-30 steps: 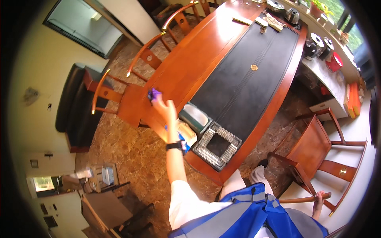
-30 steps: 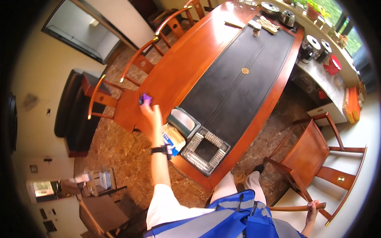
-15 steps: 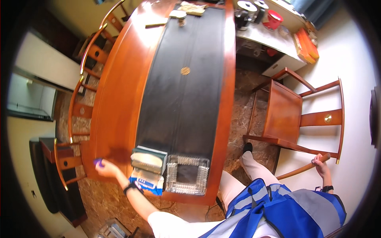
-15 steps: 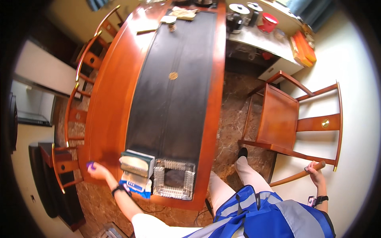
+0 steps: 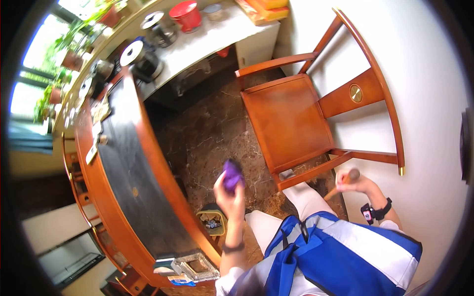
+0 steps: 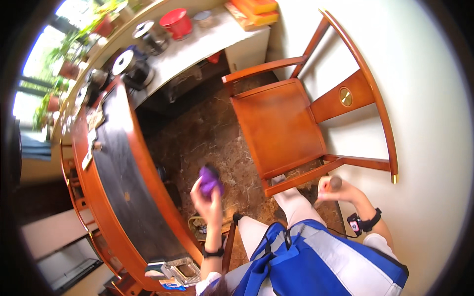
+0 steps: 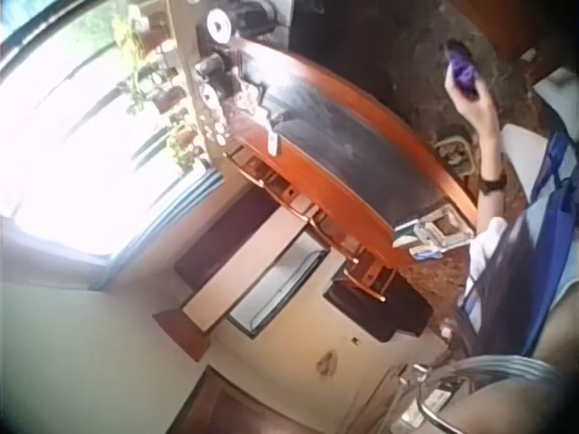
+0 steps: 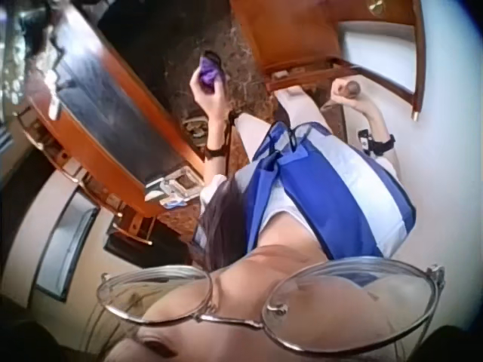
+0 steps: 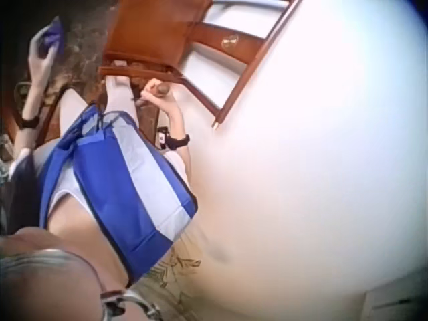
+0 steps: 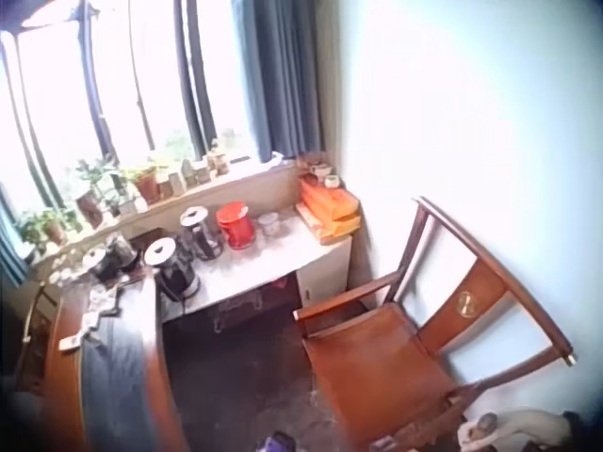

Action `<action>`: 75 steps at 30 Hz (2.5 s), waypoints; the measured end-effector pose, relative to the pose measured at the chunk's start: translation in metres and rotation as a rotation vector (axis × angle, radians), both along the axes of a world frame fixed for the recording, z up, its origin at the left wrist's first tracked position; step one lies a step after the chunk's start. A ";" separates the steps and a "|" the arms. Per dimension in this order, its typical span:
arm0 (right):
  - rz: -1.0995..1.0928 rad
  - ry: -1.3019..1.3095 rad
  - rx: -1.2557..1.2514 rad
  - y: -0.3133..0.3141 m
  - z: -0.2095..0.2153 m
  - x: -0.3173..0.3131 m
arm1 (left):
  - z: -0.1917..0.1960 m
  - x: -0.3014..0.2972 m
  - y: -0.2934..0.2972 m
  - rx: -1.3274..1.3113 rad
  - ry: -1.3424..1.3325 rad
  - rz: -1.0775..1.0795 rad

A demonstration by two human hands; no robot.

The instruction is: Mop the floors and wipe down the wooden chairs in a hotel room suite.

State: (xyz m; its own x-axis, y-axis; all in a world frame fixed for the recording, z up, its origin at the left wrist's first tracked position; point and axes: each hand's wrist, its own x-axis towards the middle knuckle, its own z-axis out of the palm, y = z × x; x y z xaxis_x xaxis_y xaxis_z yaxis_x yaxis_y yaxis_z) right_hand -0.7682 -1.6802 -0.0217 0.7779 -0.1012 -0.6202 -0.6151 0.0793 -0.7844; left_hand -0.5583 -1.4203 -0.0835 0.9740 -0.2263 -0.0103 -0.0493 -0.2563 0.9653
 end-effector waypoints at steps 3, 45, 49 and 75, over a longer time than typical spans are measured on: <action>0.073 -0.108 0.176 -0.049 -0.014 -0.020 | -0.073 0.029 -0.153 0.131 -0.271 -0.302; -0.214 -0.081 0.174 -0.142 -0.102 0.063 | -0.434 0.108 -0.422 0.690 -0.726 -0.653; -0.195 -0.086 0.161 -0.138 -0.105 0.071 | -0.415 0.138 -0.320 0.914 -0.592 -0.418; -0.176 0.022 0.117 -0.100 -0.091 0.087 | -0.403 0.145 -0.275 0.840 -0.638 -0.697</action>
State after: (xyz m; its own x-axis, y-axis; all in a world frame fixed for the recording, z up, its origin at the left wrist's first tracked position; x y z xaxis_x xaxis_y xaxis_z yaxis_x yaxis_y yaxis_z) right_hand -0.6810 -1.7800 -0.1127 0.7405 -0.1604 -0.6527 -0.6009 0.2769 -0.7498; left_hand -0.4131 -1.6956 -0.4864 0.5353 -0.8442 0.0268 -0.8165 -0.5090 0.2725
